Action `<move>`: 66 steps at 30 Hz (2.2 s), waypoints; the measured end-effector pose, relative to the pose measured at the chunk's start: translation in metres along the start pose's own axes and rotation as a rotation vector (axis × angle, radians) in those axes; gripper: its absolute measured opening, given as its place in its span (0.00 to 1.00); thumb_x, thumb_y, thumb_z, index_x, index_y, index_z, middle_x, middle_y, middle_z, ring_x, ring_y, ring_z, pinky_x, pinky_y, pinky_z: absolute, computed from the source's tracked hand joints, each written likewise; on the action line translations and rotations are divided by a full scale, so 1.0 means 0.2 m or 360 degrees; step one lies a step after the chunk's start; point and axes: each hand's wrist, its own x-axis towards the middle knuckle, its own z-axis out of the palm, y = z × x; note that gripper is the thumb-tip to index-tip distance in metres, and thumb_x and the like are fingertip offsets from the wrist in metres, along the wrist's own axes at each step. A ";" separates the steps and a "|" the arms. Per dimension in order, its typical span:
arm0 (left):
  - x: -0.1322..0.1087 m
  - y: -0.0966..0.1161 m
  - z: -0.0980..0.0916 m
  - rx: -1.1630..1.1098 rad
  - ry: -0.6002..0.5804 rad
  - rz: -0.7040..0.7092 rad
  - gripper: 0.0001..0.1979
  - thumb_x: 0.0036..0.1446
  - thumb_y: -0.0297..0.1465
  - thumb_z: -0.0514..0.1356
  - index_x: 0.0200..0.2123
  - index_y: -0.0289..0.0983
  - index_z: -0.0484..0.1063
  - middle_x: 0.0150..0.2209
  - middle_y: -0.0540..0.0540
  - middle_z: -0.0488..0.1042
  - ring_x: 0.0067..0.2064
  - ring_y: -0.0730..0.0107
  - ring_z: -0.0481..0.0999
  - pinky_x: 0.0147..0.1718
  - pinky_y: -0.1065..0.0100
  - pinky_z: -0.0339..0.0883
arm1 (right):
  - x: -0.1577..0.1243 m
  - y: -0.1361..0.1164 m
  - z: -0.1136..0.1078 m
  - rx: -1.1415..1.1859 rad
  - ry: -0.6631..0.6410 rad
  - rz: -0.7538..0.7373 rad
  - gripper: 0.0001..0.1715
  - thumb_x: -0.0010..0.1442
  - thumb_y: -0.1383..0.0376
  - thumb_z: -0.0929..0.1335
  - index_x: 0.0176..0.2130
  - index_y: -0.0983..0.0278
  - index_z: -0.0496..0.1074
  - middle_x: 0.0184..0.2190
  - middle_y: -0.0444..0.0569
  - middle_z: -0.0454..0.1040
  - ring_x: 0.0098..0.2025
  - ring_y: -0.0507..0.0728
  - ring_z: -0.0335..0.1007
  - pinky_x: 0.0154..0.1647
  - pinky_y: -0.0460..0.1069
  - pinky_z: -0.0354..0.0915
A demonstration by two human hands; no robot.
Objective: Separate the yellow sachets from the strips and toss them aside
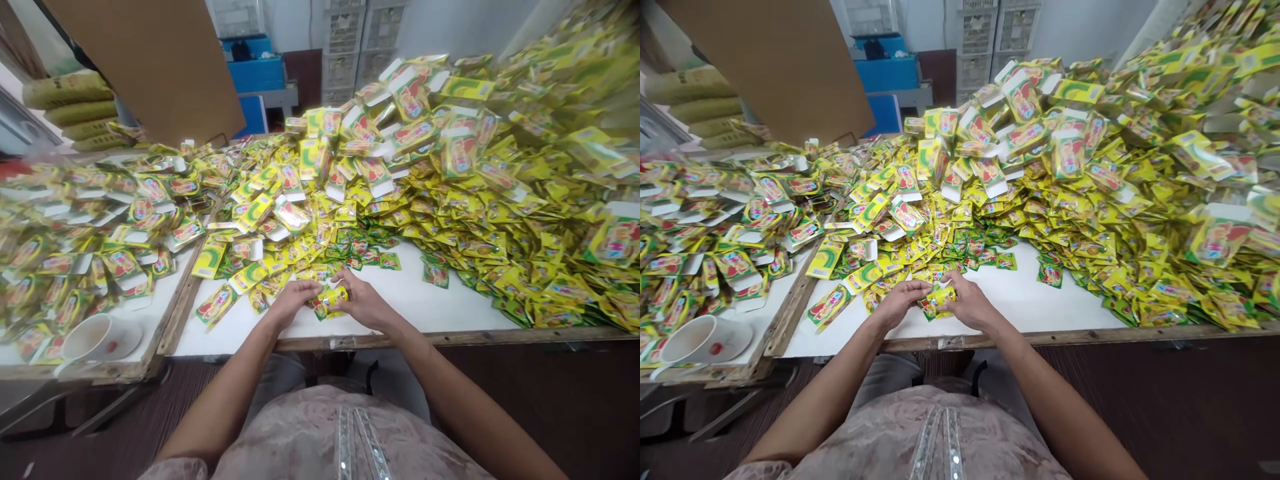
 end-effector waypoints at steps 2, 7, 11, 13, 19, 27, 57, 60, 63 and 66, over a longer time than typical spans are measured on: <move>0.00 0.01 -0.01 0.0066 -0.0076 0.0059 0.14 0.42 0.39 0.66 0.26 0.32 0.75 0.24 0.50 0.72 0.26 0.75 0.67 0.27 0.72 0.58 | 0.02 -0.02 0.01 -0.0035 -0.0030 -0.0033 0.22 0.44 0.68 0.69 0.40 0.59 0.60 0.26 0.37 0.65 0.25 0.50 0.59 0.27 0.46 0.57; 0.00 -0.03 -0.01 0.0260 0.0020 0.0138 0.16 0.36 0.38 0.70 0.25 0.32 0.74 0.22 0.50 0.69 0.24 0.77 0.64 0.25 0.73 0.56 | 0.05 0.03 0.07 0.0168 0.0165 0.0011 0.30 0.41 0.63 0.72 0.44 0.61 0.63 0.33 0.42 0.67 0.30 0.51 0.63 0.31 0.47 0.62; 0.00 0.01 -0.04 0.0316 0.0073 0.0150 0.18 0.36 0.39 0.69 0.27 0.33 0.72 0.21 0.51 0.69 0.23 0.76 0.66 0.25 0.72 0.59 | 0.05 0.05 0.09 0.0141 -0.0077 0.0050 0.21 0.46 0.56 0.70 0.39 0.64 0.70 0.27 0.44 0.70 0.28 0.53 0.64 0.29 0.48 0.62; -0.01 0.08 -0.10 0.0514 0.0310 0.0249 0.15 0.42 0.37 0.66 0.30 0.34 0.71 0.22 0.51 0.69 0.24 0.74 0.68 0.26 0.71 0.61 | 0.04 0.05 0.09 0.0075 -0.0066 0.0022 0.18 0.49 0.55 0.68 0.35 0.64 0.72 0.24 0.43 0.70 0.27 0.53 0.64 0.27 0.47 0.61; 0.00 0.36 -0.48 0.2251 0.1217 0.0571 0.27 0.47 0.15 0.51 0.51 0.36 0.67 0.46 0.37 0.68 0.46 0.57 0.69 0.40 0.61 0.64 | 0.01 0.06 0.10 -0.0047 0.0227 0.0033 0.20 0.48 0.53 0.68 0.37 0.63 0.73 0.22 0.42 0.71 0.25 0.53 0.63 0.25 0.47 0.59; 0.09 0.37 -0.62 0.2997 0.0869 0.0684 0.21 0.50 0.18 0.52 0.46 0.40 0.70 0.60 0.37 0.56 0.57 0.47 0.58 0.48 0.53 0.59 | 0.01 0.07 0.12 -0.0232 0.0392 0.0053 0.23 0.50 0.50 0.65 0.39 0.64 0.72 0.17 0.41 0.65 0.21 0.54 0.57 0.23 0.48 0.56; -0.11 -0.11 -0.01 0.0050 0.0191 0.0217 0.20 0.41 0.41 0.68 0.29 0.35 0.65 0.23 0.54 0.69 0.25 0.77 0.68 0.27 0.74 0.60 | 0.15 -0.14 -0.18 -0.0842 -0.0138 -0.0186 0.18 0.52 0.63 0.69 0.44 0.62 0.74 0.40 0.53 0.77 0.41 0.63 0.72 0.40 0.52 0.63; -0.12 -0.12 0.00 -0.0053 0.0165 0.0194 0.21 0.39 0.40 0.70 0.30 0.35 0.65 0.24 0.54 0.70 0.26 0.77 0.68 0.28 0.74 0.61 | 0.19 -0.13 -0.18 -0.0883 -0.0202 -0.0235 0.17 0.49 0.64 0.71 0.42 0.60 0.76 0.42 0.52 0.77 0.46 0.64 0.71 0.44 0.53 0.64; -0.13 -0.12 0.01 -0.0152 0.0176 0.0173 0.21 0.39 0.40 0.70 0.29 0.35 0.65 0.23 0.55 0.69 0.25 0.79 0.68 0.27 0.75 0.60 | 0.21 -0.13 -0.18 -0.0932 -0.0200 -0.0264 0.16 0.50 0.65 0.71 0.41 0.59 0.77 0.41 0.51 0.78 0.46 0.64 0.71 0.43 0.52 0.63; -0.13 -0.12 0.02 -0.0218 0.0171 0.0158 0.20 0.40 0.39 0.70 0.29 0.35 0.66 0.23 0.54 0.71 0.25 0.79 0.68 0.27 0.76 0.61 | 0.21 -0.16 -0.16 -0.0988 -0.0234 -0.0312 0.13 0.48 0.67 0.71 0.37 0.60 0.77 0.37 0.50 0.78 0.42 0.63 0.71 0.39 0.51 0.62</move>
